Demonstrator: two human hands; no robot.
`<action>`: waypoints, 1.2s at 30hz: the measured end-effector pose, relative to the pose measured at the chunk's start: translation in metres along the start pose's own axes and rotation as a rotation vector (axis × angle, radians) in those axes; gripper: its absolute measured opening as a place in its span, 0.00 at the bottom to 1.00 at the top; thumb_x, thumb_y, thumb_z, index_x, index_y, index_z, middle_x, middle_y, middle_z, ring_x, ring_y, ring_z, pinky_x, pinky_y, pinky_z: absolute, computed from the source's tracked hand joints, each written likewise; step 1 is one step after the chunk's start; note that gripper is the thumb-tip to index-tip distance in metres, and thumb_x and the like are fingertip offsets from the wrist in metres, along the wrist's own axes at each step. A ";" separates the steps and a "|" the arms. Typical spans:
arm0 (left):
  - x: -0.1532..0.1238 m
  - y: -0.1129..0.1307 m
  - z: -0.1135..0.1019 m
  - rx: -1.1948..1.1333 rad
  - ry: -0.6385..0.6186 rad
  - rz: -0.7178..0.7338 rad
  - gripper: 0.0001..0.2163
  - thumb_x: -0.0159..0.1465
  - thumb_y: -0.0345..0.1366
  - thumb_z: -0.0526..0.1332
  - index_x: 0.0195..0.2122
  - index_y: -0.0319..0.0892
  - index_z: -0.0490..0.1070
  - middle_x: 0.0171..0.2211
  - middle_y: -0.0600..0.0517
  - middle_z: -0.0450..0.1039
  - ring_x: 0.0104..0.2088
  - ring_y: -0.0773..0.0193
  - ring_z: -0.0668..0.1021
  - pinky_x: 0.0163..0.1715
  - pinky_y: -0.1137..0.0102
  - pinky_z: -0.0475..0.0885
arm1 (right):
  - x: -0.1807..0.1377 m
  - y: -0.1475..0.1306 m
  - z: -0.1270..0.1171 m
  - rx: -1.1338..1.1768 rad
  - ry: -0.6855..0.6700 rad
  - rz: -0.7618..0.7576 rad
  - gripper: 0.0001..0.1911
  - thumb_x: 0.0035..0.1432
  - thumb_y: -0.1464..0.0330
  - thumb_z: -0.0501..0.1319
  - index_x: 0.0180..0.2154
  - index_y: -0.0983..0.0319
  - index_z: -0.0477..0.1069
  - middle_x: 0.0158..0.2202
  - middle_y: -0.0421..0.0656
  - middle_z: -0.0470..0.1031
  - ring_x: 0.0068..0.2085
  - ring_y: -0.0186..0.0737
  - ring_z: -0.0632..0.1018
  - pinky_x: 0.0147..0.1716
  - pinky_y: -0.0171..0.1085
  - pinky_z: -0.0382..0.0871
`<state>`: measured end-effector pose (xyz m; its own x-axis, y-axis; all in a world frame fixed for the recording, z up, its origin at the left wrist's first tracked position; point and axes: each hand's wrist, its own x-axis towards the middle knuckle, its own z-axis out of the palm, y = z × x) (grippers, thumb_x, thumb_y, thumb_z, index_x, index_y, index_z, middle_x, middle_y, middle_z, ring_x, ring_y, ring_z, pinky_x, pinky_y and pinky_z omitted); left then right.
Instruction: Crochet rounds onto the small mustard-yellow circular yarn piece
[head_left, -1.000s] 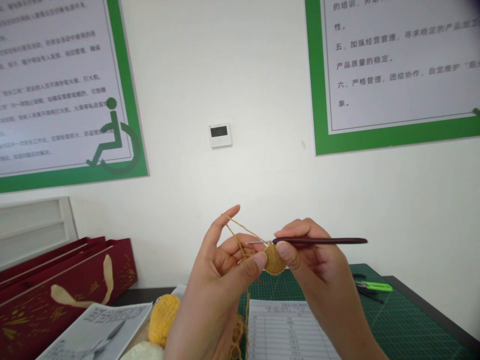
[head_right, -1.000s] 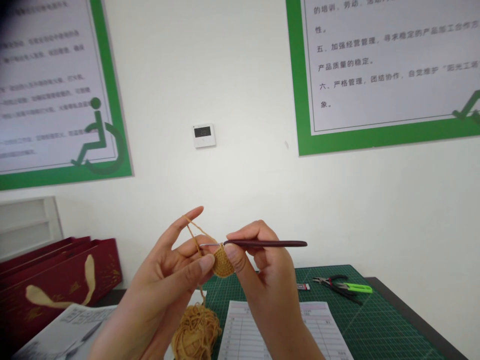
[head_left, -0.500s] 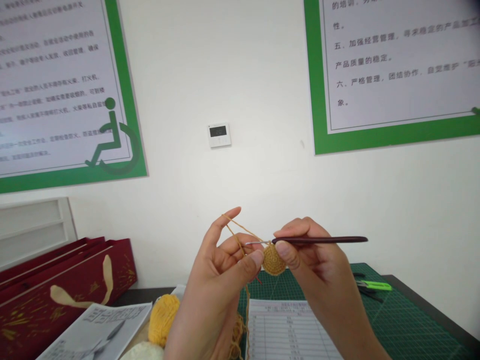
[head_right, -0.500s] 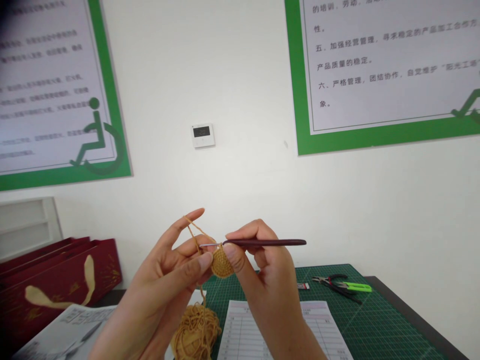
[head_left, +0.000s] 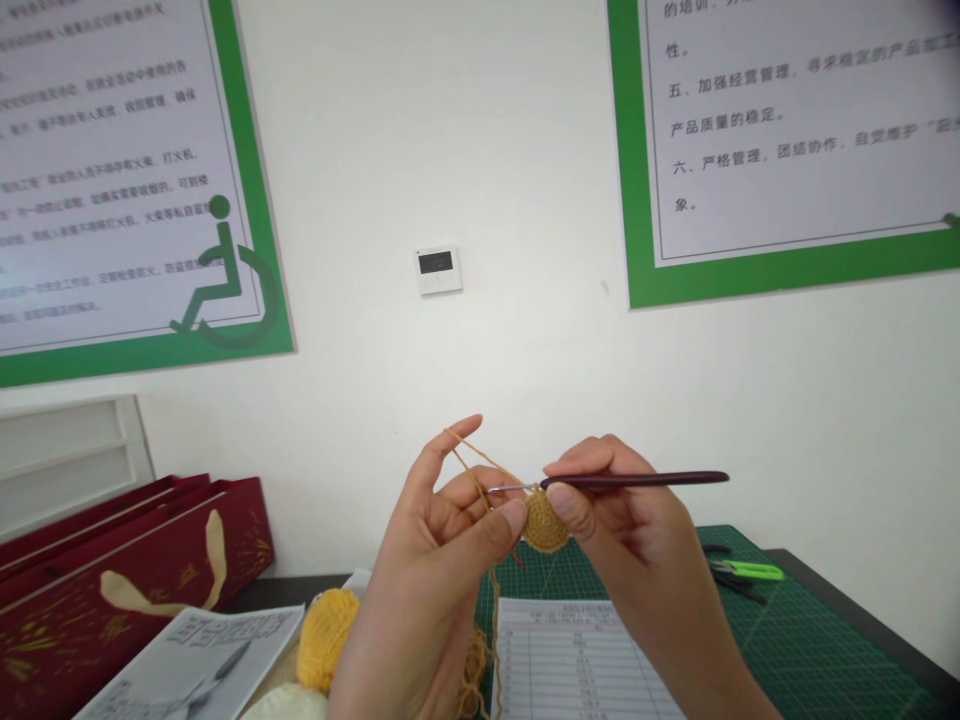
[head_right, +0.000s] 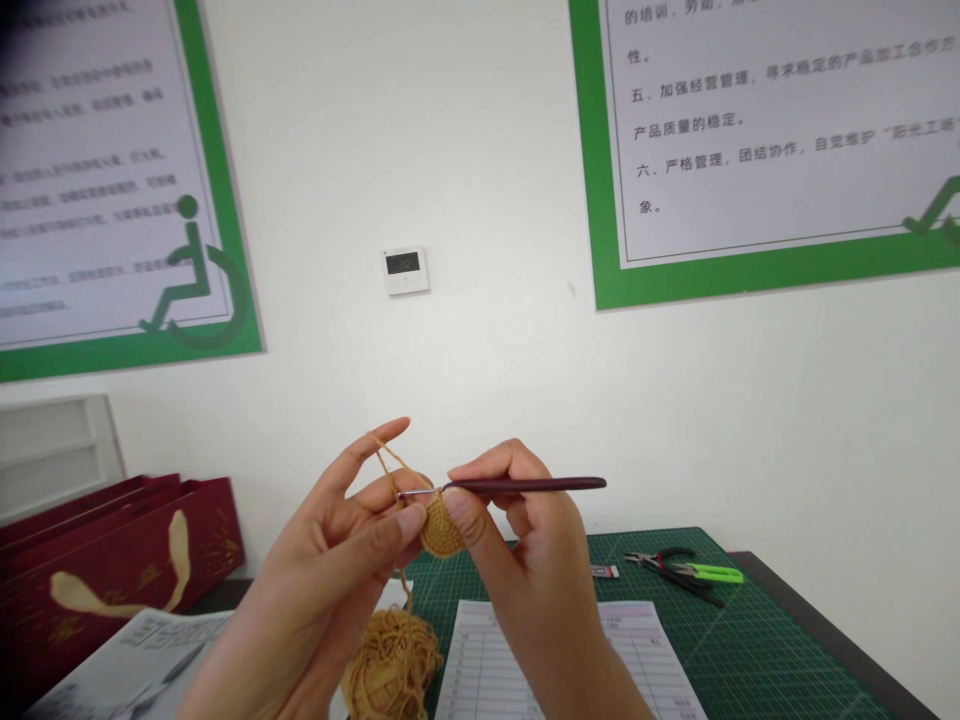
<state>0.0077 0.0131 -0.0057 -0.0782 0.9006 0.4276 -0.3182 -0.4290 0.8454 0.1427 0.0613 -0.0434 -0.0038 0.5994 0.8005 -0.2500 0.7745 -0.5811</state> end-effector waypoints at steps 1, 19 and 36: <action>0.000 0.000 0.000 0.001 -0.001 -0.005 0.36 0.57 0.26 0.71 0.65 0.42 0.60 0.31 0.51 0.75 0.30 0.64 0.74 0.30 0.72 0.67 | 0.000 0.000 0.000 0.003 0.006 0.006 0.05 0.64 0.64 0.64 0.38 0.58 0.74 0.33 0.40 0.74 0.32 0.36 0.77 0.30 0.33 0.71; 0.000 0.000 -0.001 0.003 0.008 -0.007 0.36 0.57 0.26 0.72 0.65 0.42 0.60 0.31 0.50 0.76 0.30 0.64 0.74 0.30 0.71 0.66 | 0.000 -0.005 0.003 0.019 0.064 0.049 0.05 0.64 0.64 0.65 0.37 0.58 0.73 0.32 0.38 0.73 0.32 0.34 0.76 0.31 0.32 0.70; 0.002 0.000 -0.002 -0.040 -0.001 -0.025 0.37 0.52 0.23 0.74 0.62 0.41 0.63 0.29 0.52 0.76 0.28 0.68 0.73 0.28 0.74 0.65 | 0.001 0.001 -0.002 -0.033 0.015 -0.017 0.04 0.65 0.65 0.64 0.38 0.58 0.73 0.31 0.38 0.74 0.30 0.32 0.78 0.28 0.29 0.72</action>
<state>0.0062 0.0148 -0.0059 -0.0691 0.9109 0.4067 -0.3575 -0.4033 0.8423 0.1447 0.0630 -0.0440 0.0149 0.5893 0.8078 -0.2182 0.7903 -0.5725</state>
